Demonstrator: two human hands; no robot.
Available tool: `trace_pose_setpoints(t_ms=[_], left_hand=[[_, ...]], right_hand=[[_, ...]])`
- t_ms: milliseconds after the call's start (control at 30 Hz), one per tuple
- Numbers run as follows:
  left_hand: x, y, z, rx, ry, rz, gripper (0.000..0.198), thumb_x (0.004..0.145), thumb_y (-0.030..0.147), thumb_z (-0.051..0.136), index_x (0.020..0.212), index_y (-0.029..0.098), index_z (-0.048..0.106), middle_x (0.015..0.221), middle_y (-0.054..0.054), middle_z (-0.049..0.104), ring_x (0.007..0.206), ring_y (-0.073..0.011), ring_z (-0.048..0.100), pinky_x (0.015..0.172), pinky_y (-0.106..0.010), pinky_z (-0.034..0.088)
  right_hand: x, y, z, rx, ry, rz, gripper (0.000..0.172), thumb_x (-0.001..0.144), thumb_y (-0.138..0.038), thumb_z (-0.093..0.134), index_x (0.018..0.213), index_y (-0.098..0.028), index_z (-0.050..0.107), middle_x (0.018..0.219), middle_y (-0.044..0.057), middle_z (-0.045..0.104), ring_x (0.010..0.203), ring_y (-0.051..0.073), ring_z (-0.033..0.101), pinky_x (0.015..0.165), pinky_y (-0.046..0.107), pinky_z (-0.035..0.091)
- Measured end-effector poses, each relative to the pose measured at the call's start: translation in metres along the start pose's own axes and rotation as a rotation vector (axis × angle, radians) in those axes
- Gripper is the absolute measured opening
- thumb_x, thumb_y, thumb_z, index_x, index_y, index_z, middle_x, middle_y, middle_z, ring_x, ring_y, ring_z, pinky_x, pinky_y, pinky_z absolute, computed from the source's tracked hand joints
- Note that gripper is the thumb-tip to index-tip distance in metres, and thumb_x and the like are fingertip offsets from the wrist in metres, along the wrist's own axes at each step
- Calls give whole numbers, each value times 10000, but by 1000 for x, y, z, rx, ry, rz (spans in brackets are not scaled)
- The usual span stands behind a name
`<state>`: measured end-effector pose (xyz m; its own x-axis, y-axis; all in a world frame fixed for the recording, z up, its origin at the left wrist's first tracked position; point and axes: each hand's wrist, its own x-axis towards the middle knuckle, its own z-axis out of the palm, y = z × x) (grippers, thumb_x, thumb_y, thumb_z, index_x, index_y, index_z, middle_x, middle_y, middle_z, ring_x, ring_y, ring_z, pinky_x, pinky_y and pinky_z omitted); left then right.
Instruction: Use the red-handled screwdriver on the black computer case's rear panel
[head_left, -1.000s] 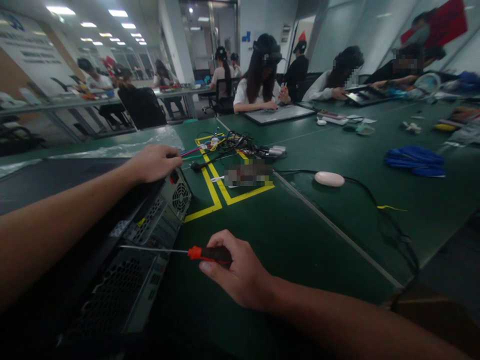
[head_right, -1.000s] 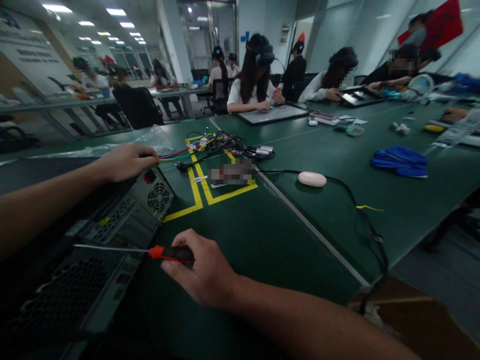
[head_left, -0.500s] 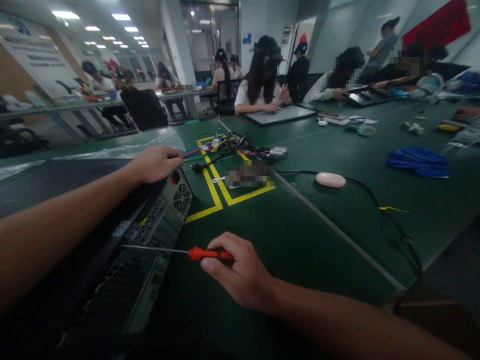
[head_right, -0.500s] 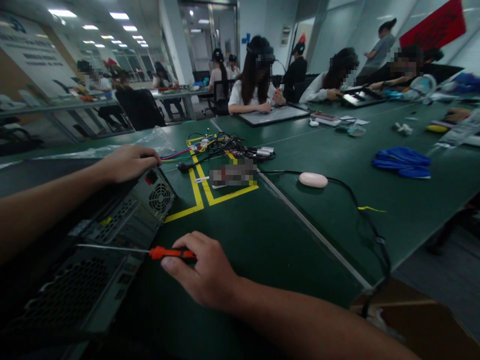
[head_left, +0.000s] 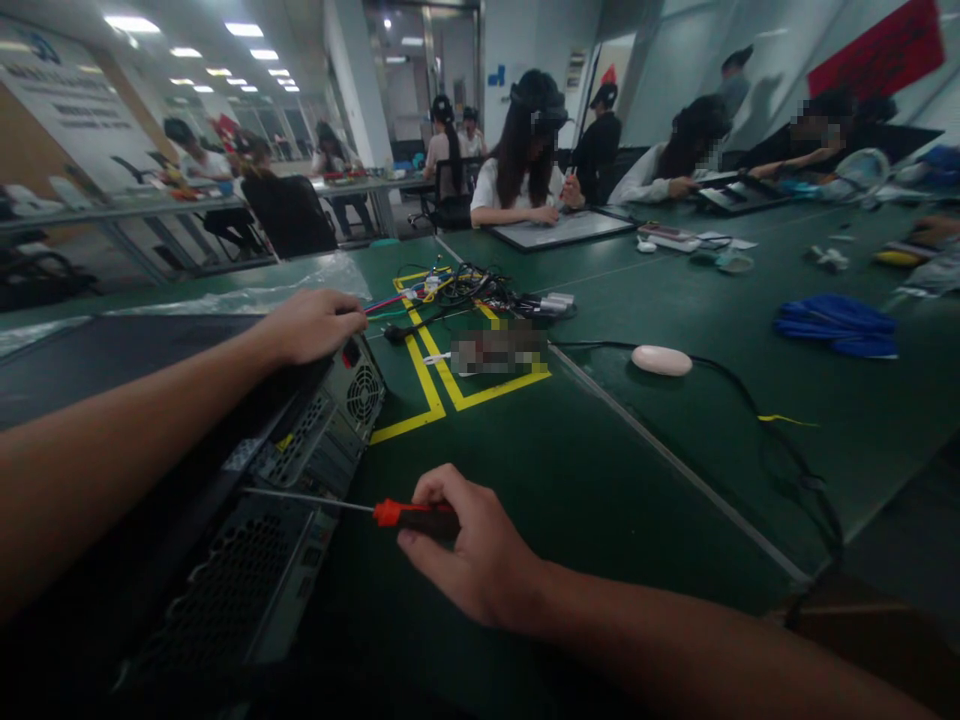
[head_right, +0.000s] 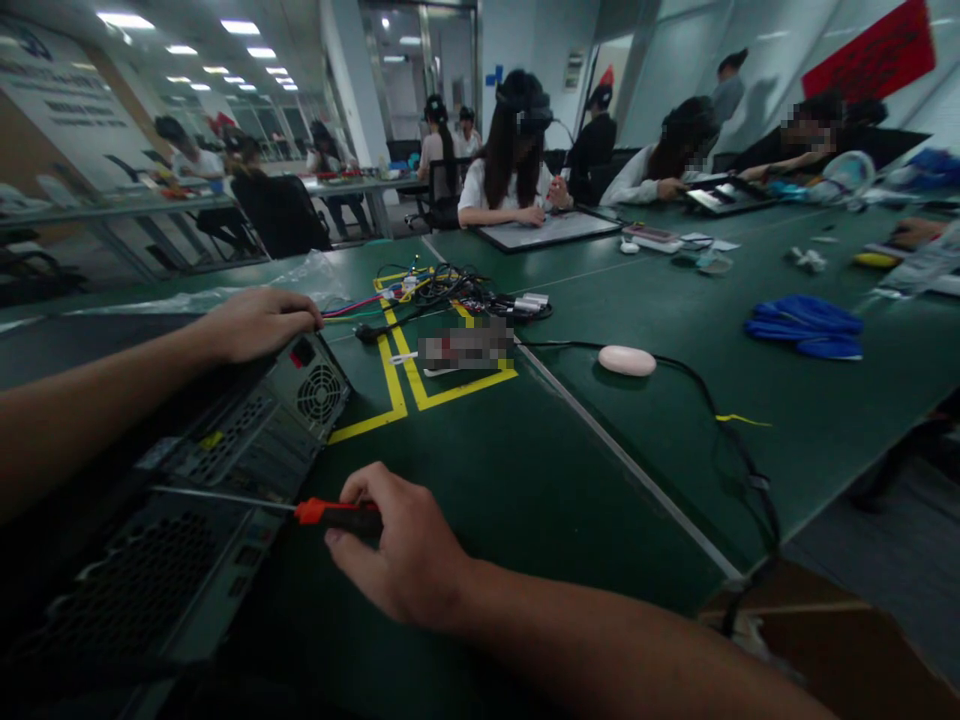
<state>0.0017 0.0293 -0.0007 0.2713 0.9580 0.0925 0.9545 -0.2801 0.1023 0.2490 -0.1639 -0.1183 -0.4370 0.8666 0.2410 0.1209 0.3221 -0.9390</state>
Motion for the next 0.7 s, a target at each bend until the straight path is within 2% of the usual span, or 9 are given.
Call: trace_pose_setpoints(t_ms=[200, 700], left_hand=[[1, -2, 3, -18, 29, -3, 461, 850, 466, 428, 940, 191, 786, 958, -134, 761, 922, -344, 683, 867, -445, 512], [2, -3, 5, -3, 45, -13, 456, 843, 456, 427, 940, 212, 800, 940, -122, 756, 912, -339, 676, 861, -434, 516]], right_hand=[[1, -2, -5, -11, 14, -35, 146, 899, -250, 709, 960, -222, 580, 798, -44, 565, 669, 126, 501, 672, 270, 398], [1, -1, -5, -4, 6, -27, 140, 909, -273, 703, 975, -221, 591, 788, -42, 575, 668, 125, 511, 665, 268, 408]])
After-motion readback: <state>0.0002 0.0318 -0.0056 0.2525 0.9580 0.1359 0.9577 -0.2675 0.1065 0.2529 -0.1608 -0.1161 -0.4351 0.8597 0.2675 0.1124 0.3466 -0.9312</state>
